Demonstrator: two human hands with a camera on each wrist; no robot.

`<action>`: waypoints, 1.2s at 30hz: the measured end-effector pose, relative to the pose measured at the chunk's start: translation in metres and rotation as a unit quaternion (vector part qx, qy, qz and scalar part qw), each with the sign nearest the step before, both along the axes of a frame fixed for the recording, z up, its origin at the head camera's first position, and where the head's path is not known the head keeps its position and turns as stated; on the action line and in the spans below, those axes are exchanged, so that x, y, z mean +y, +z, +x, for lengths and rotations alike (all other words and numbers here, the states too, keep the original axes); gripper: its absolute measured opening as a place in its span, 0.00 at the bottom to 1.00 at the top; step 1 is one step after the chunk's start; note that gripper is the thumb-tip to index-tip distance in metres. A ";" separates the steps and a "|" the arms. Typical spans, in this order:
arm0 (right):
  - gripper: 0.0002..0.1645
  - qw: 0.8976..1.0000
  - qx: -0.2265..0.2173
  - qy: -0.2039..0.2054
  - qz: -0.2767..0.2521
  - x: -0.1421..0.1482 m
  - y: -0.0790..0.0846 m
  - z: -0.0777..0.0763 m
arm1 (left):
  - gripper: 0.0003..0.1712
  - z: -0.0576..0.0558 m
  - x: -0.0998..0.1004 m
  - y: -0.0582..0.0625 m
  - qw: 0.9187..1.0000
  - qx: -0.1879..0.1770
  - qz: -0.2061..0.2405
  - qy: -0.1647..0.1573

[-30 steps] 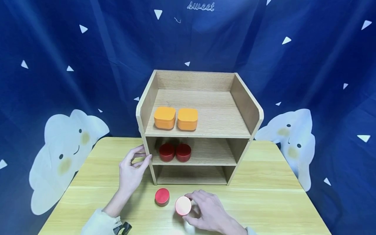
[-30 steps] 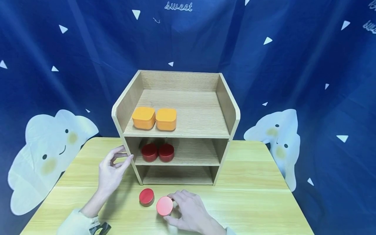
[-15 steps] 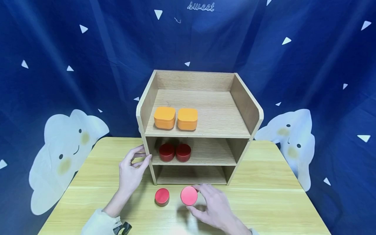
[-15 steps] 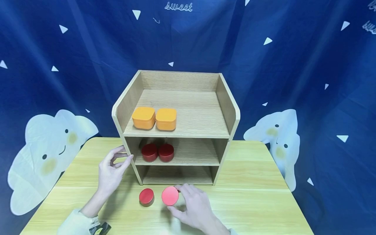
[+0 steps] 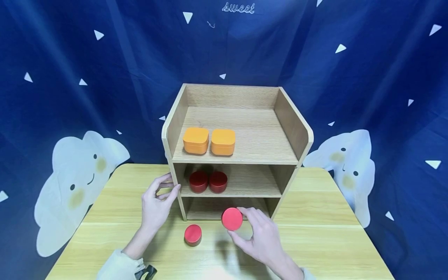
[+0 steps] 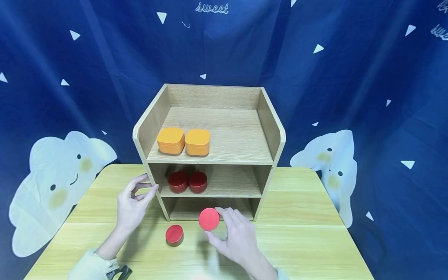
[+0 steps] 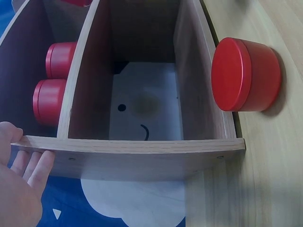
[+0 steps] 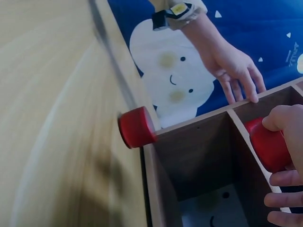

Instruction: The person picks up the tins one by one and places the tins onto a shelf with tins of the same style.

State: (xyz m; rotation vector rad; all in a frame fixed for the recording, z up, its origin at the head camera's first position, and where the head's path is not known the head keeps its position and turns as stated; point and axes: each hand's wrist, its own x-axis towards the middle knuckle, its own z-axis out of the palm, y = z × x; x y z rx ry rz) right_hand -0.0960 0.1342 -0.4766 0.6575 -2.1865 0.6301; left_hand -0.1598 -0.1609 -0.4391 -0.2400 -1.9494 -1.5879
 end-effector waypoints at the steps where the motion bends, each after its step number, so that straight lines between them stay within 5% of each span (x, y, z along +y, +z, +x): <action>1: 0.30 1.000 0.008 0.000 -0.005 0.000 0.001 -0.001 | 0.22 0.000 0.000 0.000 1.000 0.000 0.000 0.000; 36: 0.30 0.991 0.015 -0.118 -0.064 -0.009 0.025 -0.028 | 0.21 0.000 0.001 0.001 1.000 0.000 0.004 -0.001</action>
